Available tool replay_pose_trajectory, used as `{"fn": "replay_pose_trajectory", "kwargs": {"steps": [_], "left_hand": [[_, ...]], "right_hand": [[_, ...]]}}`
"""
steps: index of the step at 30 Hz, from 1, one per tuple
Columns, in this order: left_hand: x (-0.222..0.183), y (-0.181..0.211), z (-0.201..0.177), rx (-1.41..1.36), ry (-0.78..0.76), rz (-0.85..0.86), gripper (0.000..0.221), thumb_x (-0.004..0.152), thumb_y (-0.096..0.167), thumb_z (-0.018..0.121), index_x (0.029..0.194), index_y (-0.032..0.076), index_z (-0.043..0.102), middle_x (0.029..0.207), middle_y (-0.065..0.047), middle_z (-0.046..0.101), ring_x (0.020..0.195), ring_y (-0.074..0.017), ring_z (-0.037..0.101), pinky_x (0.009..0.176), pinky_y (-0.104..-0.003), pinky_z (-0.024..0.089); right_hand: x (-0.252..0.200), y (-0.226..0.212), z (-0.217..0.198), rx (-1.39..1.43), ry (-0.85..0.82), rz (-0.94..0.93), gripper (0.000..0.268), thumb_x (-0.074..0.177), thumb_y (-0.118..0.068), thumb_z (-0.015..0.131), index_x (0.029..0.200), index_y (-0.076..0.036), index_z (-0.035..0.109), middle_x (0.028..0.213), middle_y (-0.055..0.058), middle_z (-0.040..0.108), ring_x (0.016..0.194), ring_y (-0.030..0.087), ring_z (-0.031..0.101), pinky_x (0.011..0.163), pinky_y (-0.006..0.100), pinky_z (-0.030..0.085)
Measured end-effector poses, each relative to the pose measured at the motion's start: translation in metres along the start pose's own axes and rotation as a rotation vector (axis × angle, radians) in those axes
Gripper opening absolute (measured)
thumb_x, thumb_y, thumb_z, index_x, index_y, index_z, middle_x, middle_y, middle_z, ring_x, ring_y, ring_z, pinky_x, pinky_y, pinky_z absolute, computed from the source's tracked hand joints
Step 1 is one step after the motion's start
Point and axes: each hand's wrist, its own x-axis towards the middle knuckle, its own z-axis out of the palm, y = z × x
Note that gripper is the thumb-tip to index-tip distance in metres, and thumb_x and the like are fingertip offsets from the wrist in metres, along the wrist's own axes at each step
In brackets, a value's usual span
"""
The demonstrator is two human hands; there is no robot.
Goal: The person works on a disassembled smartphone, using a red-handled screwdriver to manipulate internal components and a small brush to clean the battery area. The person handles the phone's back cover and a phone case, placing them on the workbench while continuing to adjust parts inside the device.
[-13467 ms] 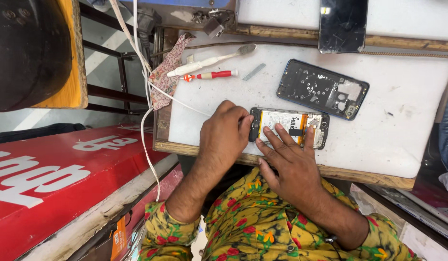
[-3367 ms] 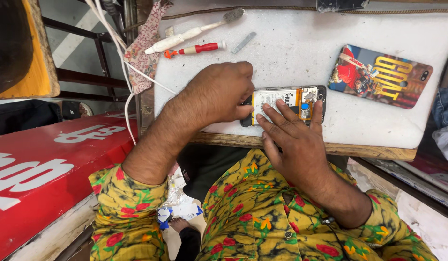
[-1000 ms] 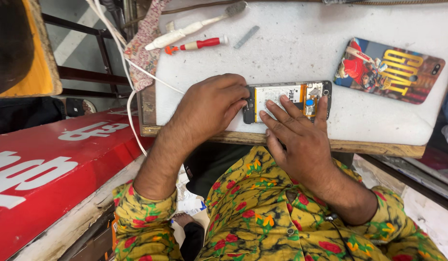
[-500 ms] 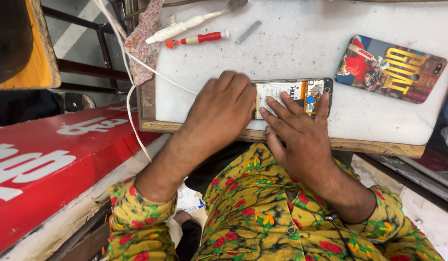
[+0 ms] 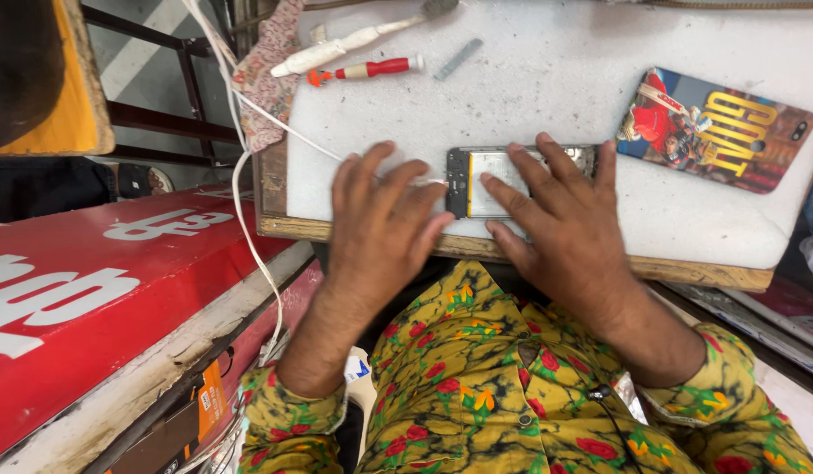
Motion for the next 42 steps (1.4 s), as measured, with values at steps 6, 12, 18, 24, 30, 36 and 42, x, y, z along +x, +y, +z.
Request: {"fn": "replay_pose_trajectory", "kwargs": {"steps": [6,12,18,24,30,36,42], "left_hand": [[0.002,0.001,0.011,0.015,-0.008,-0.016,0.035,0.093,0.03,0.079,0.122,0.012,0.071,0.136,-0.006,0.059,0.142,-0.0361,0.042,0.119,-0.065,0.027],[-0.001,-0.001,0.009,-0.044,0.083,-0.024,0.016,0.094,0.016,0.072,0.107,0.008,0.068,0.123,-0.008,0.063,0.131,-0.0361,0.053,0.113,-0.06,0.037],[-0.009,0.004,0.013,-0.132,0.101,-0.087,0.018,0.1,0.017,0.073,0.113,0.008,0.064,0.103,-0.007,0.063,0.104,-0.0317,0.06,0.092,-0.049,0.047],[-0.006,0.025,0.026,0.107,0.013,-0.022,0.042,0.092,0.02,0.07,0.133,0.012,0.063,0.095,-0.006,0.057,0.09,-0.0268,0.055,0.083,-0.046,0.045],[-0.011,0.029,0.019,0.024,-0.076,-0.035,0.04,0.1,0.021,0.071,0.136,0.003,0.068,0.084,-0.003,0.054,0.079,-0.0231,0.052,0.071,-0.043,0.041],[-0.005,0.031,0.01,-0.083,-0.086,0.0,0.033,0.098,0.022,0.072,0.129,0.008,0.069,0.089,-0.004,0.057,0.085,-0.0238,0.055,0.074,-0.042,0.043],[-0.006,0.023,0.004,-0.087,-0.077,0.018,0.032,0.093,0.023,0.075,0.121,0.009,0.07,0.09,-0.004,0.062,0.087,-0.0263,0.061,0.076,-0.044,0.046]], "right_hand": [[0.001,0.01,0.008,-0.04,0.045,0.014,0.052,0.088,-0.037,0.085,0.133,-0.017,0.071,0.146,0.008,0.062,0.137,0.029,0.056,0.123,0.07,0.02],[-0.005,0.009,0.018,-0.048,0.086,0.064,0.047,0.091,-0.033,0.084,0.133,-0.015,0.071,0.146,0.01,0.061,0.14,0.031,0.052,0.123,0.071,0.018],[-0.024,0.019,0.007,-0.039,0.08,0.07,0.038,0.095,-0.018,0.078,0.133,-0.017,0.072,0.149,0.009,0.062,0.154,0.042,0.037,0.124,0.072,0.008],[-0.032,0.023,0.008,-0.005,0.038,0.1,0.035,0.095,-0.018,0.078,0.13,-0.018,0.073,0.147,0.004,0.065,0.155,0.042,0.039,0.126,0.074,0.007],[-0.028,0.022,0.011,0.027,0.043,0.127,0.033,0.094,-0.019,0.08,0.127,-0.019,0.074,0.145,0.003,0.066,0.152,0.038,0.045,0.126,0.073,0.008],[-0.029,0.026,0.013,0.043,0.05,0.13,0.032,0.095,-0.019,0.081,0.126,-0.019,0.075,0.144,0.003,0.066,0.151,0.038,0.046,0.126,0.073,0.007],[-0.031,0.023,0.016,0.046,0.077,0.134,0.032,0.093,-0.018,0.081,0.124,-0.018,0.075,0.141,0.003,0.067,0.149,0.037,0.049,0.128,0.072,0.009]]}}
